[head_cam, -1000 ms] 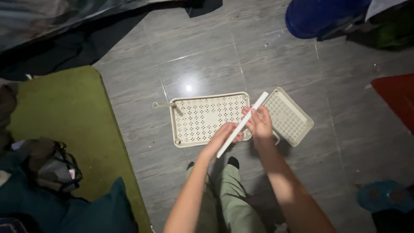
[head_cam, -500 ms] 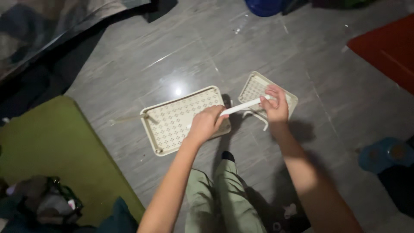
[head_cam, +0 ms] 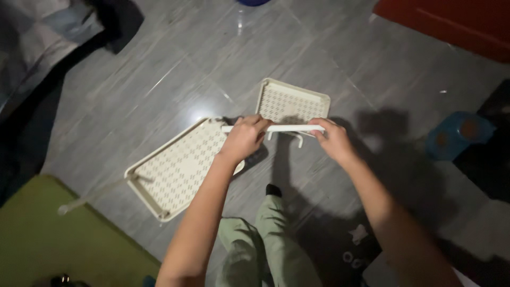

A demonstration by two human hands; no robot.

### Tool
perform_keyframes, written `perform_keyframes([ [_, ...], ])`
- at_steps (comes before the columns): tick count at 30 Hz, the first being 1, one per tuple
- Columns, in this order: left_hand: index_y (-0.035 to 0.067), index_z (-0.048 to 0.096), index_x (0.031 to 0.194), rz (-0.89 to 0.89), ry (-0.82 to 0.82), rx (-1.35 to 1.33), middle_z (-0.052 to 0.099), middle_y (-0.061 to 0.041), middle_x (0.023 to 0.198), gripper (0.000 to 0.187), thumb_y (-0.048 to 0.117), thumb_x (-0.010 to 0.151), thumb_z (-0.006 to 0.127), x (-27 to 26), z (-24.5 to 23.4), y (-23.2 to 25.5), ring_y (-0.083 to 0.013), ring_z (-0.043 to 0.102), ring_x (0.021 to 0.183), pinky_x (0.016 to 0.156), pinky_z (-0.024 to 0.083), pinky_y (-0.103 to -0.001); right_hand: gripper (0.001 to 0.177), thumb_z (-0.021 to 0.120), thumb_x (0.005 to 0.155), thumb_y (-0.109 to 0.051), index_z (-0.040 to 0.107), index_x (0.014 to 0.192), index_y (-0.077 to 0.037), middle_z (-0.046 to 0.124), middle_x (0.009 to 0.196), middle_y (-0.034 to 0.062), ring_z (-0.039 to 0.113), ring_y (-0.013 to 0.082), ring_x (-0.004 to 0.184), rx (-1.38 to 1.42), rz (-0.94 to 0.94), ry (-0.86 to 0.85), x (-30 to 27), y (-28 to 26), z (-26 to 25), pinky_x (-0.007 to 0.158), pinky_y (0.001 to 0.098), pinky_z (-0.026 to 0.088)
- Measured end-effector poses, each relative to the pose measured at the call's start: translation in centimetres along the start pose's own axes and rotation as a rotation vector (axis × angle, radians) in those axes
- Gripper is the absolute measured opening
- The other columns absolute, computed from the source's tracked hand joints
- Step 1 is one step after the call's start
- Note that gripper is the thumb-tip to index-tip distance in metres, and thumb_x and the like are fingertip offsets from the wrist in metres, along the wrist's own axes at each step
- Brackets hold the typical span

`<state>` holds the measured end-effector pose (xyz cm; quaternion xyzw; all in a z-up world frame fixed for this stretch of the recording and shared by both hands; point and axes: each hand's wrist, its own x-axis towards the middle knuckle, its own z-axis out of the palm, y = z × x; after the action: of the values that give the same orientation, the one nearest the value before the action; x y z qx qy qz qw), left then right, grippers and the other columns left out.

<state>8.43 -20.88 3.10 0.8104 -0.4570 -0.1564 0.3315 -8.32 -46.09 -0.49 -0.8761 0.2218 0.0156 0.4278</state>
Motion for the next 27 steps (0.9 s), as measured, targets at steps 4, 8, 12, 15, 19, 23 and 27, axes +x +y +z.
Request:
perform_keyframes([
  [4, 0.008, 0.071, 0.114, 0.037, -0.057, 0.016, 0.071, -0.011, 0.108, 0.031, 0.009, 0.083, 0.07, 3.2, 2.6, -0.8, -0.0333, 0.066, 0.105, 0.094, 0.052, -0.045, 0.03, 0.073, 0.09, -0.006, 0.071, 0.119, -0.012, 0.072, 0.114, 0.0133, 0.071, 0.0322, 0.106, -0.023, 0.049, 0.043, 0.8, 3.5, -1.9, 0.089, 0.0382, 0.055],
  [8, 0.006, 0.072, 0.11, 0.096, -0.025, 0.067, 0.072, -0.012, 0.11, 0.029, 0.015, 0.082, 0.073, 5.9, 4.8, -2.8, -0.0327, 0.065, 0.106, 0.096, 0.05, -0.045, 0.029, 0.072, 0.09, -0.006, 0.069, 0.118, -0.012, 0.072, 0.119, 0.013, 0.07, 0.033, 0.111, -0.029, 0.006, 0.113, 2.0, 7.2, -2.9, 0.092, 0.0395, 0.055],
  [12, 0.007, 0.072, 0.118, 0.101, -0.032, 0.107, 0.072, -0.01, 0.113, 0.031, 0.012, 0.087, 0.069, 8.0, 7.4, -4.3, -0.0299, 0.066, 0.109, 0.097, 0.047, -0.044, 0.028, 0.073, 0.091, -0.007, 0.069, 0.118, -0.012, 0.072, 0.116, 0.014, 0.069, 0.0345, 0.109, -0.033, 0.106, 0.147, 3.2, 10.8, -3.1, 0.091, 0.04, 0.054],
  [15, 0.007, 0.071, 0.126, 0.103, -0.028, 0.183, 0.072, -0.009, 0.119, 0.039, 0.006, 0.088, 0.065, 9.6, 9.7, -5.3, -0.0286, 0.065, 0.112, 0.099, 0.046, -0.043, 0.028, 0.074, 0.09, -0.007, 0.07, 0.118, -0.011, 0.072, 0.115, 0.0148, 0.069, 0.0352, 0.108, -0.033, 0.159, 0.165, 4.0, 13.3, -2.7, 0.09, 0.0404, 0.054],
  [19, 0.008, 0.071, 0.123, 0.135, 0.008, 0.3, 0.071, -0.009, 0.12, 0.044, 0.005, 0.08, 0.064, 11.6, 13.4, -7.3, -0.0288, 0.063, 0.117, 0.098, 0.045, -0.045, 0.027, 0.071, 0.091, -0.006, 0.07, 0.117, -0.01, 0.072, 0.117, 0.014, 0.069, 0.0343, 0.111, -0.027, 0.09, 0.216, 5.5, 16.9, -1.7, 0.093, 0.0397, 0.054],
  [23, 0.013, 0.073, 0.119, 0.012, -0.04, 0.342, 0.071, -0.008, 0.113, 0.043, 0.004, 0.078, 0.064, 13.2, 17.9, -10.0, -0.0295, 0.063, 0.111, 0.096, 0.044, -0.047, 0.026, 0.072, 0.093, -0.008, 0.071, 0.119, -0.011, 0.072, 0.117, 0.0131, 0.068, 0.0342, 0.111, 0.005, 0.166, 0.192, 6.5, 20.7, 0.1, 0.092, 0.04, 0.054],
  [27, 0.013, 0.073, 0.119, -0.114, -0.015, 0.306, 0.071, -0.009, 0.113, 0.04, 0.003, 0.082, 0.062, 13.6, 23.9, -13.3, -0.0308, 0.063, 0.108, 0.095, 0.047, -0.045, 0.027, 0.074, 0.091, -0.008, 0.072, 0.117, -0.011, 0.072, 0.118, 0.0119, 0.068, 0.0344, 0.109, -0.038, 0.154, 0.2, 7.0, 24.6, 2.9, 0.091, 0.0412, 0.054],
])
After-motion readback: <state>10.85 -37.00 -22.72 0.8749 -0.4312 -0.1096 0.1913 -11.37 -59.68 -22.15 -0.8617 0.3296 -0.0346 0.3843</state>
